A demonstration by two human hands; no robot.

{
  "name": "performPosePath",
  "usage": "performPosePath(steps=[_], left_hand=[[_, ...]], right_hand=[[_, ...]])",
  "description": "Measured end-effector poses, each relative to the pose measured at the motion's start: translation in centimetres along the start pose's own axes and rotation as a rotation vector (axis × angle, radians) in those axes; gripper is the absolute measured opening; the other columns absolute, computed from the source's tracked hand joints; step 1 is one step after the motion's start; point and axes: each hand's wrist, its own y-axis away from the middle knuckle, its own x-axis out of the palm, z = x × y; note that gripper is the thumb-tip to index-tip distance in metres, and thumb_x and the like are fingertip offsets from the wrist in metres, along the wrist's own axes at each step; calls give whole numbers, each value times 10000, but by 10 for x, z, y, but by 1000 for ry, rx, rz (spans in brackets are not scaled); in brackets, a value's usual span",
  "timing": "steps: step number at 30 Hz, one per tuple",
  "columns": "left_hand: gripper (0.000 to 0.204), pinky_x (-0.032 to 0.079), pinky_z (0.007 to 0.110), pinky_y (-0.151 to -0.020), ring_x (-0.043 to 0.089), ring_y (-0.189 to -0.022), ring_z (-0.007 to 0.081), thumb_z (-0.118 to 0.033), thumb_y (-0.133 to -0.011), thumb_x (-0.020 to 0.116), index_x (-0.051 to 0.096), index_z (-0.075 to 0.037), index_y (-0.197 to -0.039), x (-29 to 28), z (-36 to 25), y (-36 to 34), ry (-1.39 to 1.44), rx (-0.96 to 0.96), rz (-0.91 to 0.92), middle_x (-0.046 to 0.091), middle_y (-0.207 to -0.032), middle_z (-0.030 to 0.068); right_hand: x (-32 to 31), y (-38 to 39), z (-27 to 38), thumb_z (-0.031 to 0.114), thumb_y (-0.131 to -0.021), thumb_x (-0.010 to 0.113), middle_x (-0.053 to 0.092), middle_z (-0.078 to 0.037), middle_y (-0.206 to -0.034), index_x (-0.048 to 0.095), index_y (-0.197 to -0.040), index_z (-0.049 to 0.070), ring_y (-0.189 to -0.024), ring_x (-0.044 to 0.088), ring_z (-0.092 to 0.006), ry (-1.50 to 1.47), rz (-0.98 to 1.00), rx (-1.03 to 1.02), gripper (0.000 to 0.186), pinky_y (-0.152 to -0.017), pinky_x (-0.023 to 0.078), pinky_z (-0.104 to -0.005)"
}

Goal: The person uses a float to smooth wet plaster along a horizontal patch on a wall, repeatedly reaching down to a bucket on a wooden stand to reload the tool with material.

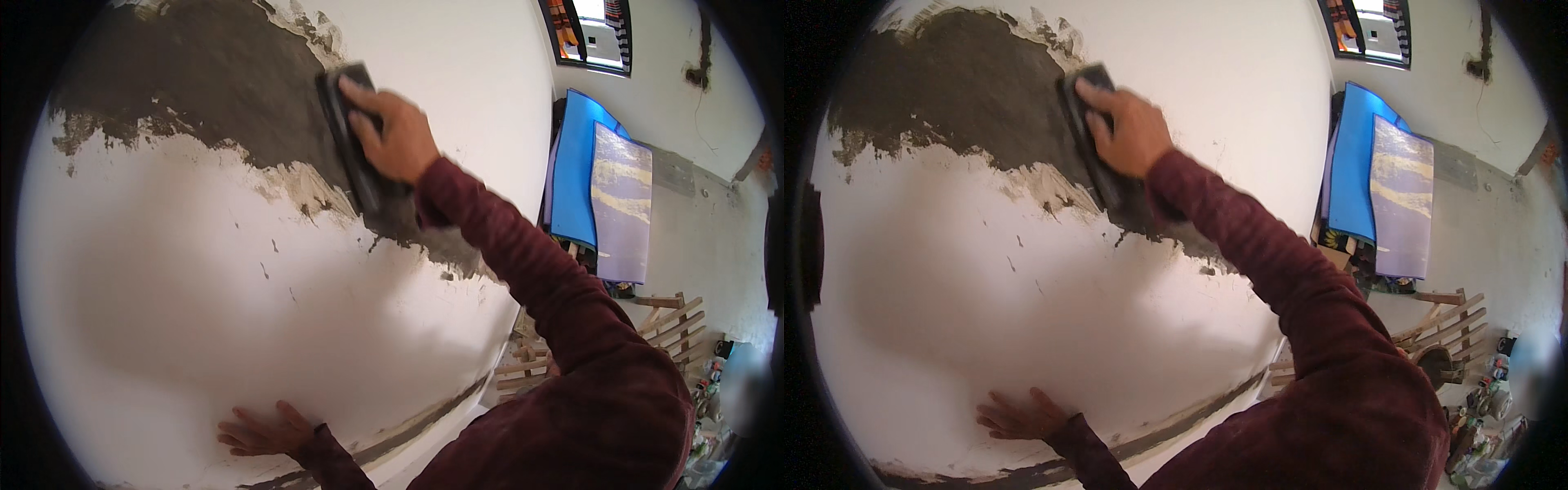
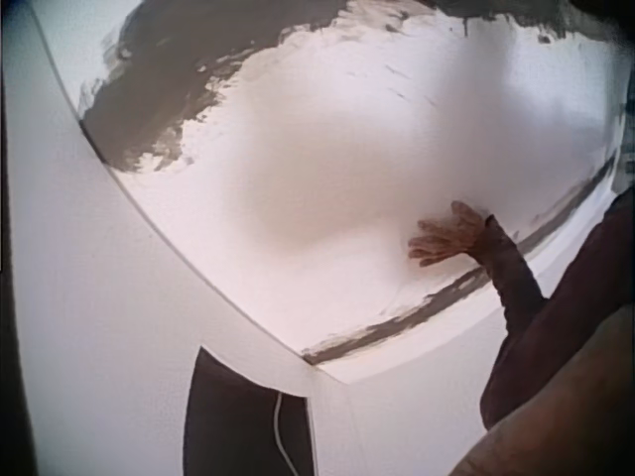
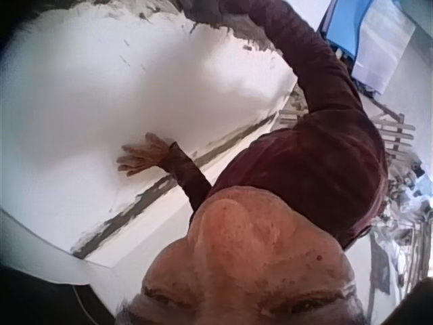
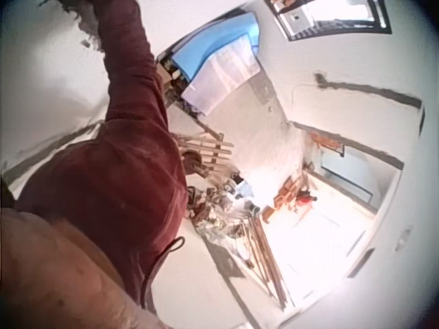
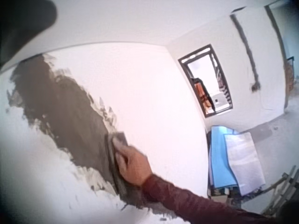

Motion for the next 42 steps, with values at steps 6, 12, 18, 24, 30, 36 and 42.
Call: performPosePath(steps=[6, 12, 18, 24, 30, 36, 42], left_hand=[[765, 62, 616, -1213, 178, -1542, 411, -668, -987, 399, 441, -138, -1536, 2, -2, 1, -7, -33, 33, 260, -1650, 189], [793, 85, 627, -1208, 186, -1540, 408, -701, -982, 374, 442, -138, -1537, -2, -1, 1, -11, -15, 36, 267, -1648, 187], [770, 84, 627, -1205, 203, -1535, 413, -672, -986, 397, 465, -124, -1522, -2, -1, -1, -46, -3, 38, 297, -1634, 196], [793, 88, 594, -1218, 221, -1533, 398, -710, -972, 390, 492, -131, -1504, -2, -3, -1, 14, -55, 1, 321, -1624, 189], [792, 86, 604, -1214, 219, -1532, 405, -703, -969, 409, 488, -128, -1507, -1, -2, -2, -44, -17, 12, 301, -1636, 189], [784, 85, 628, -1204, 213, -1532, 412, -700, -968, 410, 486, -141, -1512, 0, 0, 1, 11, -57, 34, 296, -1637, 194], [774, 85, 644, -1198, 202, -1535, 413, -683, -968, 431, 473, -140, -1519, 1, -1, 0, -15, -18, 15, 285, -1641, 191]], right_hand=[[-6, 65, 19, 133, -928, 595, 641, -206, -1117, 598, -1408, 260, -869, 680, -416, 5, 290, 28, 497, -779, 565, -505], [-5, -32, 22, 151, -916, 631, 697, -181, -1013, 605, -1393, 181, -889, 674, -362, 146, 90, 58, 479, -795, 542, -433], [-4, 17, 28, 155, -926, 592, 681, -225, -1058, 630, -1371, 212, -906, 681, -397, 63, 155, -105, 450, -818, 559, -464], [1, -43, 18, 216, -935, 589, 684, -239, -1032, 643, -1351, 221, -914, 666, -426, 119, -2, 32, 420, -812, 547, -485], [-6, 37, 37, 214, -935, 587, 685, -240, -1110, 609, -1387, 219, -941, 684, -403, 78, 252, -125, 453, -864, 560, -467], [0, -56, 33, 177, -927, 609, 702, -222, -1106, 644, -1346, 166, -990, 689, -384, 131, 70, 36, 420, -910, 556, -408], [-7, 35, 45, 110, -918, 588, 701, -217, -1097, 601, -1404, 206, -949, 696, -358, 100, 270, -69, 496, -847, 579, -430]])
